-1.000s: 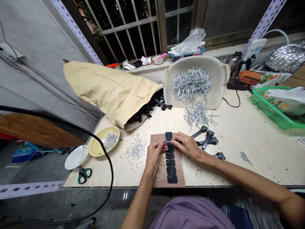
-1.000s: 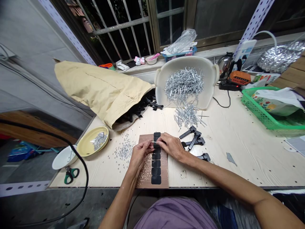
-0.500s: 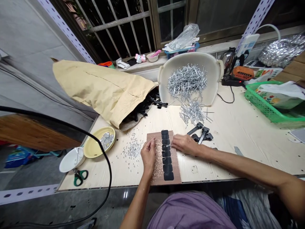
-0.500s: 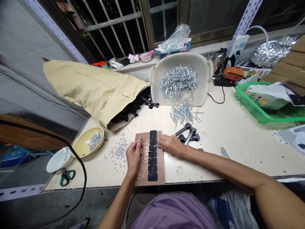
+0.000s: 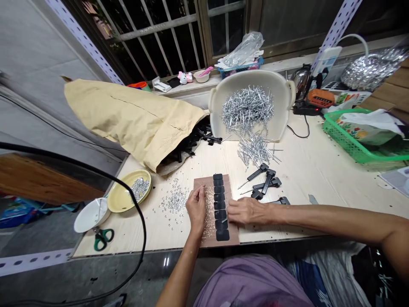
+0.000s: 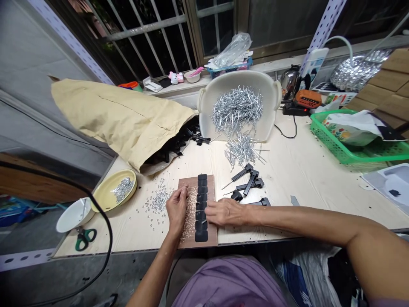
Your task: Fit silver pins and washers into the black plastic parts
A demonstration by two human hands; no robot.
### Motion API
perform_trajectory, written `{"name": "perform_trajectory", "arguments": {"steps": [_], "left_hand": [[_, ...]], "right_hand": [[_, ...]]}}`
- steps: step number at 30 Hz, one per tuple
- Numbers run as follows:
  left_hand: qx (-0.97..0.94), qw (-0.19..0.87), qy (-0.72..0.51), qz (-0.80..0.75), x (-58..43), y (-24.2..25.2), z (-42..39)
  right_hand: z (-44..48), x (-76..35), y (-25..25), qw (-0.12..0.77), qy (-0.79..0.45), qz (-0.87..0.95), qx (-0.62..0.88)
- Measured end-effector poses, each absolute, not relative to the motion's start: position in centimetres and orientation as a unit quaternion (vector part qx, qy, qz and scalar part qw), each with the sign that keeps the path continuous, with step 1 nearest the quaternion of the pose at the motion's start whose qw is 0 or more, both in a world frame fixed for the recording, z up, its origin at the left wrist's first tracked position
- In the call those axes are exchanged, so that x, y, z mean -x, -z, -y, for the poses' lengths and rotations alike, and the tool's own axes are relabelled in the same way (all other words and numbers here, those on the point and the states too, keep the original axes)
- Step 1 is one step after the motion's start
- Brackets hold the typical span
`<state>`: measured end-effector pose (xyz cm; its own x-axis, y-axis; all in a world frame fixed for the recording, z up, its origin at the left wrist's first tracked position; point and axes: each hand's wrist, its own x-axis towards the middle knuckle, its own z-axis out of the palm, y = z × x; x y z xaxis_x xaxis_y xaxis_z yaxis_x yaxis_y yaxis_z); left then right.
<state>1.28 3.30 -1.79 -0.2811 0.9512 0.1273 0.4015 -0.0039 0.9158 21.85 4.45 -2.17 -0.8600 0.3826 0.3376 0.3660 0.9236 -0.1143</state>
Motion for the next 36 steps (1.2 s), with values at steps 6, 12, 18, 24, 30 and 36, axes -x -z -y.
{"name": "perform_trajectory", "arguments": {"steps": [6,12,18,24,30,36], "left_hand": [[-0.528,0.282,-0.476,-0.644,-1.4,1.7,-3.2],[-0.530,0.276,-0.476,-0.646,-1.5,1.6,-3.3],[-0.537,0.266,-0.467,-0.650,-1.6,1.6,-3.2],[-0.535,0.267,-0.469,-0.650,-1.6,1.6,-3.2],[-0.547,0.267,-0.463,-0.644,-1.1,1.3,-3.1],[-0.536,0.302,-0.459,-0.641,-0.6,1.7,-3.6]], "right_hand": [[-5.2,-21.9,0.5,0.182,-0.058,0.950,0.248],[-4.9,-21.8,0.3,0.202,-0.077,0.927,0.306],[-2.9,-21.5,0.7,0.171,-0.064,0.963,0.199],[-2.5,-21.2,1.1,0.183,-0.099,0.947,0.246],[-1.8,-23.3,-0.3,0.139,-0.133,0.935,0.298],[-1.3,-27.5,-1.6,0.057,-0.134,0.909,0.390]]}}
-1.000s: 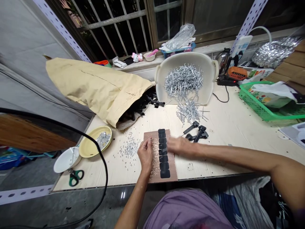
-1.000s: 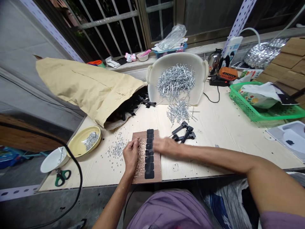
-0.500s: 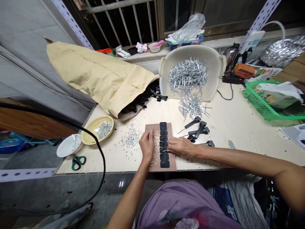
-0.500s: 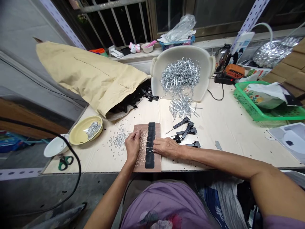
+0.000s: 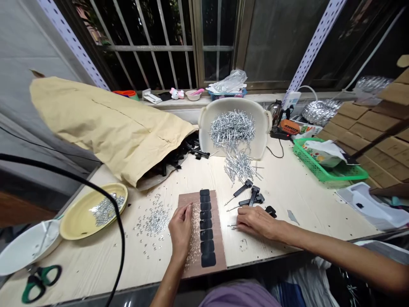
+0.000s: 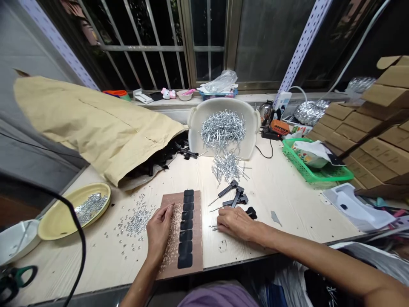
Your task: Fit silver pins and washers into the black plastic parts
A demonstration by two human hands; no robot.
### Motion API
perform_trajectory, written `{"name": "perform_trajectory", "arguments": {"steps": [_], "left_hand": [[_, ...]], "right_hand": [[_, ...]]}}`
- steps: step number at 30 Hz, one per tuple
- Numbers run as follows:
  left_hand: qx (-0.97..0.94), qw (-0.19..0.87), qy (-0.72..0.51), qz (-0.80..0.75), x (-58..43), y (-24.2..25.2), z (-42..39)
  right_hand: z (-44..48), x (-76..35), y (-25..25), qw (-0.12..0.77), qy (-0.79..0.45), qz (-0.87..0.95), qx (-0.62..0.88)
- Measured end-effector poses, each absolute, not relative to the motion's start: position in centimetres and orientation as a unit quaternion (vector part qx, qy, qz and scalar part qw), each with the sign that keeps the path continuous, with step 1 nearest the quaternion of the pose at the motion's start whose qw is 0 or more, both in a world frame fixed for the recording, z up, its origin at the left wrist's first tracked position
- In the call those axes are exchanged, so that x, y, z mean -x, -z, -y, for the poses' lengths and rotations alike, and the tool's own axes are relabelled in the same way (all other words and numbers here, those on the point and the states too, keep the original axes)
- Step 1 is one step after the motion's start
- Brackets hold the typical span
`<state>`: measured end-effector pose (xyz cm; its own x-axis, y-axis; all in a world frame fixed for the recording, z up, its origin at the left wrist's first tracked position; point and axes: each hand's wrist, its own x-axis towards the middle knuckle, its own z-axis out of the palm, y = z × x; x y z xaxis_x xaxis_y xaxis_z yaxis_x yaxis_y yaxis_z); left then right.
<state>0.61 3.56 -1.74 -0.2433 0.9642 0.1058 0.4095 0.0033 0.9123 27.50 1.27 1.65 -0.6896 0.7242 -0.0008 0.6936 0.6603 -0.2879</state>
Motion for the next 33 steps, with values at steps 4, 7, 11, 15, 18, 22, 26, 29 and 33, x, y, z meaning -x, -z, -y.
{"name": "perform_trajectory", "arguments": {"steps": [4,7,11,15,18,22,26,29,33], "left_hand": [[-0.528,0.317,-0.467,-0.634,-0.6,1.5,-3.5],[-0.523,0.326,-0.460,-0.639,-0.6,1.2,-3.3],[-0.511,0.346,-0.443,-0.650,-0.4,1.0,-3.2],[-0.506,0.355,-0.453,-0.643,-0.1,1.2,-3.4],[-0.501,0.363,-0.456,-0.639,-0.2,1.5,-3.5],[-0.498,0.371,-0.460,-0.635,-0.3,1.4,-3.5],[-0.495,0.378,-0.472,-0.624,0.1,0.5,-3.3],[-0.488,0.370,-0.475,-0.632,1.3,-0.5,-3.0],[-0.453,0.338,-0.490,-0.664,3.9,-1.5,-2.8]], "right_hand": [[-3.5,-28.2,-2.4,0.069,-0.089,0.896,0.429],[-6.1,-28.1,-2.5,0.087,-0.031,0.891,0.445],[-7.4,-29.3,-1.6,0.063,-0.021,0.902,0.426],[-6.2,-31.0,-1.3,0.053,-0.034,0.890,0.452],[-6.3,-31.0,-1.7,0.079,-0.046,0.876,0.474],[-10.7,-27.4,-2.0,0.152,-0.047,0.873,0.461],[-18.6,-20.9,-2.7,0.181,0.010,0.866,0.467],[-23.6,-16.5,-3.5,0.160,0.049,0.834,0.526],[-26.4,-12.9,-3.1,0.148,0.030,0.846,0.511]]}}
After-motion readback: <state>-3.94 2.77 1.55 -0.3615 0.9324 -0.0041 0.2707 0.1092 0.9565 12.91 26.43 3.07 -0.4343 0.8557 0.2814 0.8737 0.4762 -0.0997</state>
